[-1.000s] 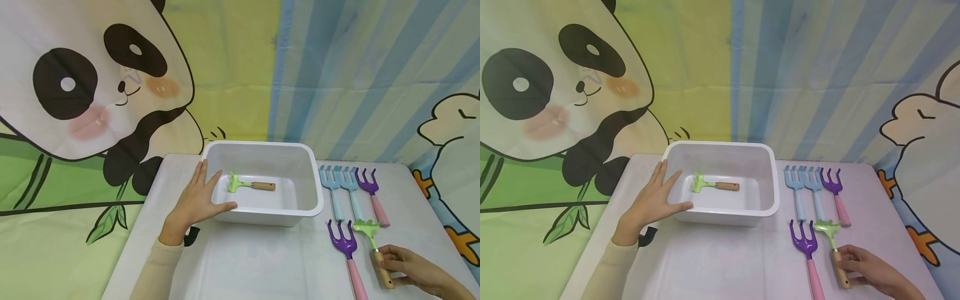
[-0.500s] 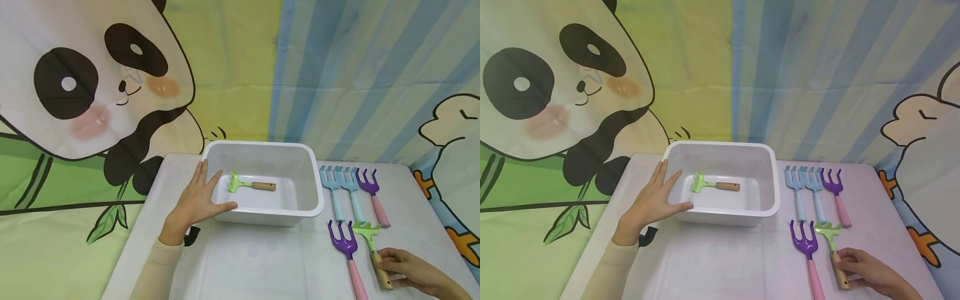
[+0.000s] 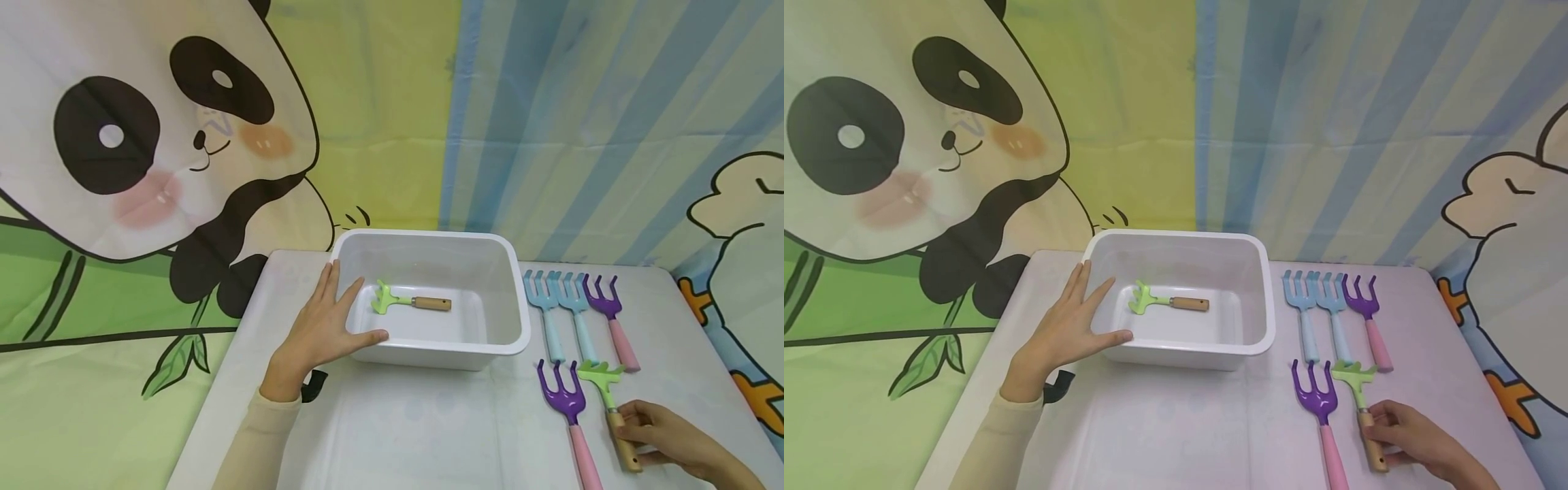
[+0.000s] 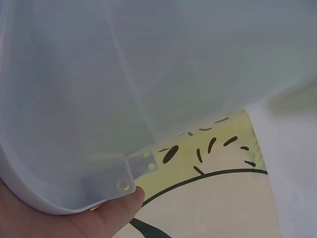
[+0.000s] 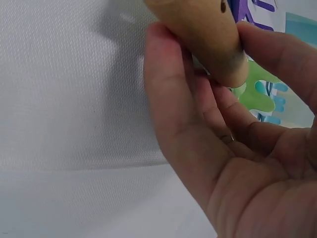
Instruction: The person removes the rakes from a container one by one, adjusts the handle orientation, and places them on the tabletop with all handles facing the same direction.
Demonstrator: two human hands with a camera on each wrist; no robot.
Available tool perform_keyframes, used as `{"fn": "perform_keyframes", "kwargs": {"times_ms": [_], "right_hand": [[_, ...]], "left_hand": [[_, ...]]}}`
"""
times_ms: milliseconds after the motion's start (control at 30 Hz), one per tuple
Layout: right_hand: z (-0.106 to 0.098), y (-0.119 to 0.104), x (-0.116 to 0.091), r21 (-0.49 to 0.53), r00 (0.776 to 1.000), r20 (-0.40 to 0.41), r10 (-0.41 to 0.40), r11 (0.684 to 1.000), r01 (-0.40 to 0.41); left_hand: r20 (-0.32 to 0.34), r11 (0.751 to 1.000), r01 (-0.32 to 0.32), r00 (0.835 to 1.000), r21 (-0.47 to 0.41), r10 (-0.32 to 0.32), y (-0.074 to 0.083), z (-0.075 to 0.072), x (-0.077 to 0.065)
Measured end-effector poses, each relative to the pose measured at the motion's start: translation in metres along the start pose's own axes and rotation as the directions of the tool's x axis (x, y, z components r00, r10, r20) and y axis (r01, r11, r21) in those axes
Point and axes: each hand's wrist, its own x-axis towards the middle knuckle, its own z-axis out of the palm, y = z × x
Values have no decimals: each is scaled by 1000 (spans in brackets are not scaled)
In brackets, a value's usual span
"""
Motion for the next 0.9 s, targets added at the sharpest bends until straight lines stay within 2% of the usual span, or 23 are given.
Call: {"fn": "perform_keyframes", "kwargs": {"times_ms": [300, 433, 600, 733, 900], "right_hand": [[3, -6, -3, -62, 999, -50, -20, 998, 17], [-3, -15, -5, -105, 998, -66, -25, 994, 18], [-21, -41, -11, -155, 990, -56, -131, 980, 121], [-32, -70, -20, -174, 961, -32, -274, 948, 265], [-40, -114, -28, -206, 892, 23, -451, 871, 445]], "left_hand": [[-8, 1000, -6, 1000, 1, 6, 0, 0, 0], [-5, 1000, -4, 1000, 1, 4, -1, 0, 0], [-3, 1000, 0, 1000, 2, 0, -1, 1, 0], [-1, 1000, 4, 1000, 1, -4, 0, 0, 0], [0, 1000, 6, 1000, 1, -6, 1, 0, 0]]}}
